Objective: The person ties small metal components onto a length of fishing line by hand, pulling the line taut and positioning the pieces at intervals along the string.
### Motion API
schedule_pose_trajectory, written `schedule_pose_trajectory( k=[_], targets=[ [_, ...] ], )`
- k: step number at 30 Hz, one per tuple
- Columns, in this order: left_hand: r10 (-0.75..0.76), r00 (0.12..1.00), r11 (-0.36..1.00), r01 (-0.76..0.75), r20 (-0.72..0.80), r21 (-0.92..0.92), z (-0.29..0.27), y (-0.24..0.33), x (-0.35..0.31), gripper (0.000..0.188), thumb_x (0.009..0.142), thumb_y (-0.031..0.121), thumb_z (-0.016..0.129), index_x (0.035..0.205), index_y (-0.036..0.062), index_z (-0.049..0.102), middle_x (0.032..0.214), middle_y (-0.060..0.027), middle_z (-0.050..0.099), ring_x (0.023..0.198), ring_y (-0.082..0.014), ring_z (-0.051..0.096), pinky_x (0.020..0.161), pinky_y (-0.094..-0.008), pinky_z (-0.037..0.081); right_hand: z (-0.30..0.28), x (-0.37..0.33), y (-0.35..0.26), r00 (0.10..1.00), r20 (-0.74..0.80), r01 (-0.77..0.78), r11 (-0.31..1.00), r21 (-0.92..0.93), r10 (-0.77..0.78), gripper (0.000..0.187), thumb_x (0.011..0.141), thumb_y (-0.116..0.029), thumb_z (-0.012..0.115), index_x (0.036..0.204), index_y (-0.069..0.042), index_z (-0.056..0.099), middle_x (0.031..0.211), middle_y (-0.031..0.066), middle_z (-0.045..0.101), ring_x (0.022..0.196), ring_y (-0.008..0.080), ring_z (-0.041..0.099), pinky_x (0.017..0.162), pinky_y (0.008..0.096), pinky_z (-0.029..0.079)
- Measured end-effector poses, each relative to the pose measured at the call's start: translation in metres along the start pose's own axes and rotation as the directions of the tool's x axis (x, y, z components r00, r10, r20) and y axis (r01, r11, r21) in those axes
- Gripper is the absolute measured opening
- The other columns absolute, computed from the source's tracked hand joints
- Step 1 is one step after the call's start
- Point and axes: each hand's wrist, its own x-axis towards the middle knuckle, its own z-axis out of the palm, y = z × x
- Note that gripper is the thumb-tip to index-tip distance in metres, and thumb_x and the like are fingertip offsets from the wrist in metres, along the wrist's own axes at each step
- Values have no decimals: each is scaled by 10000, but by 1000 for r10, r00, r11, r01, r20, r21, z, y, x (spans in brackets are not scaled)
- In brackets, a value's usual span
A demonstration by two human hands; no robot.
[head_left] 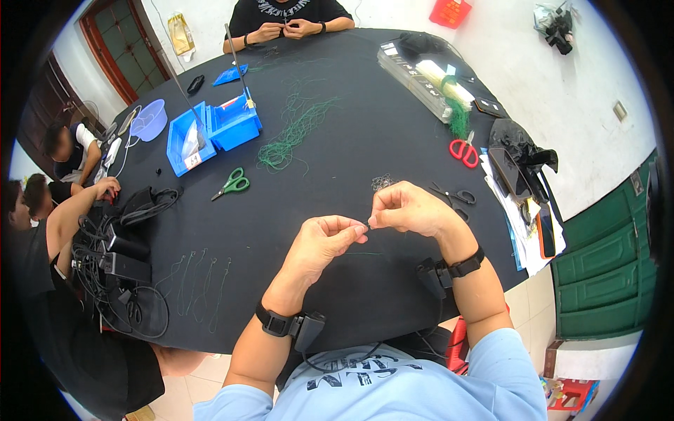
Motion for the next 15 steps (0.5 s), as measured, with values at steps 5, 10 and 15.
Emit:
schedule_pose_trajectory(
  k=[5,10,15],
  targets=[
    [6,1000,1000,-5,-23,30,1,2,0,216,821,160,731,936,-17,685,780,-80,674,573,-48,444,527,-181,362,-1,0,-1,1000,16,-11,1000,1,11,128,806,-142,656,719,-51,629,639,-56,529,519,20,380,433,204,268],
    [5,999,996,-1,-40,87,2,4,-2,206,822,151,723,936,-16,685,778,-79,674,578,-47,441,531,-183,362,-1,-2,-2,1000,21,-5,1000,24,4,139,822,-114,675,718,-45,614,587,-70,478,485,20,342,438,214,243],
    [-3,999,997,7,-45,72,2,3,-2,195,826,144,717,930,-17,685,783,-76,675,584,-44,440,535,-184,364,1,-2,-3,999,-42,0,1000,-13,-1,138,826,-152,699,763,-41,643,604,-62,501,498,24,362,444,209,258]
  ],
)
